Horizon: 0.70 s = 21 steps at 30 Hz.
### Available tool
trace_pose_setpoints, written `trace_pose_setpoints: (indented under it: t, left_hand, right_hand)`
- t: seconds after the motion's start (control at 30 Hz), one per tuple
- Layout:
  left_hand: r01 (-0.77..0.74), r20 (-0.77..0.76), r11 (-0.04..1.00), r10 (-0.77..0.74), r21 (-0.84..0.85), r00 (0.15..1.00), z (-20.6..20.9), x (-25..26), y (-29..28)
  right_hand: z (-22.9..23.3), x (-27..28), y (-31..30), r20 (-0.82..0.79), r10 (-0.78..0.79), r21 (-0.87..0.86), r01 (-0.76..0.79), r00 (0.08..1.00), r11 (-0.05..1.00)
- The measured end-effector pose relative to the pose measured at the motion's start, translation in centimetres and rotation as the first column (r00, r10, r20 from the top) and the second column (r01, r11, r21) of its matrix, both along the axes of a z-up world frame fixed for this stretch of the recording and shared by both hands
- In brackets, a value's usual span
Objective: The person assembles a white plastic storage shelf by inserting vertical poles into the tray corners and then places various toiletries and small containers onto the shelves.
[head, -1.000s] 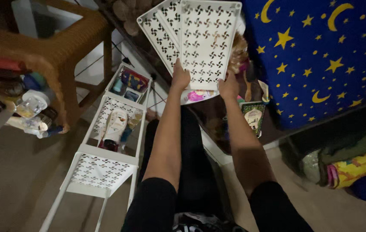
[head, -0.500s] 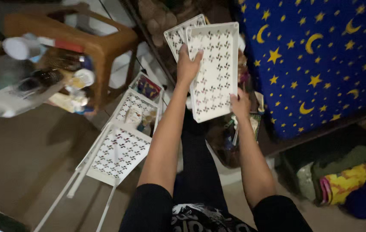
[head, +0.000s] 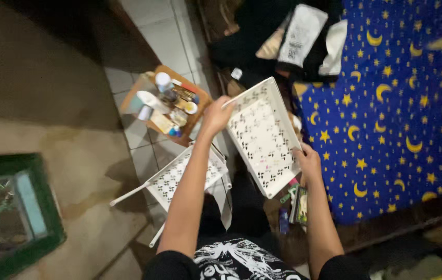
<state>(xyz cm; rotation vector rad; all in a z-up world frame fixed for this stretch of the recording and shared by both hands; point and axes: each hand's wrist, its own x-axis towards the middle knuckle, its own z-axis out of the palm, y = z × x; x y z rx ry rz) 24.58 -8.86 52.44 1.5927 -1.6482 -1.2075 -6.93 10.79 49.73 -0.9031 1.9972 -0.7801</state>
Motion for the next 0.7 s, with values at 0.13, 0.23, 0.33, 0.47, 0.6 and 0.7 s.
trace_pose_setpoints:
  t: [0.13, 0.23, 0.33, 0.47, 0.6, 0.7]
  left_hand:
    - [-0.253, -0.003, 0.967, 0.253, -0.026, 0.967, 5.0, 11.3, 7.3]
    - [-0.525, -0.185, 0.851, 0.517, 0.005, 0.836, 6.2, 17.1, 14.6]
    - [-0.667, -0.392, 0.72, 0.68, 0.193, 0.62, 6.5, 21.2, 21.8]
    - [-0.731, -0.468, 0.606, 0.769, 0.314, 0.436, 5.2, 23.3, 30.0]
    - [-0.782, -0.361, 0.586, 0.791, 0.212, 0.494, 3.3, 24.4, 34.4]
    - [-0.766, 0.009, 0.626, 0.773, 0.147, 0.634, 2.2, 24.9, 35.5]
  right_hand:
    - [6.6, 6.5, -1.0, 0.211, 0.084, -0.27, -0.025, 0.974, 0.963]
    - [8.4, 11.2, -1.3, 0.555, 0.088, -0.24, 0.059, 0.827, 0.969]
    - [9.5, 16.2, -0.9, 0.636, 0.088, -0.065, -0.06, 0.766, 0.996]
    - [9.2, 20.8, 0.3, 0.579, 0.251, -0.06, -0.266, 0.776, 0.962]
    - [8.9, 22.5, 0.9, 0.362, 0.512, -0.304, -0.421, 0.779, 0.855]
    - [9.0, 22.3, 1.0, 0.297, 0.532, -0.265, -0.467, 0.793, 0.843]
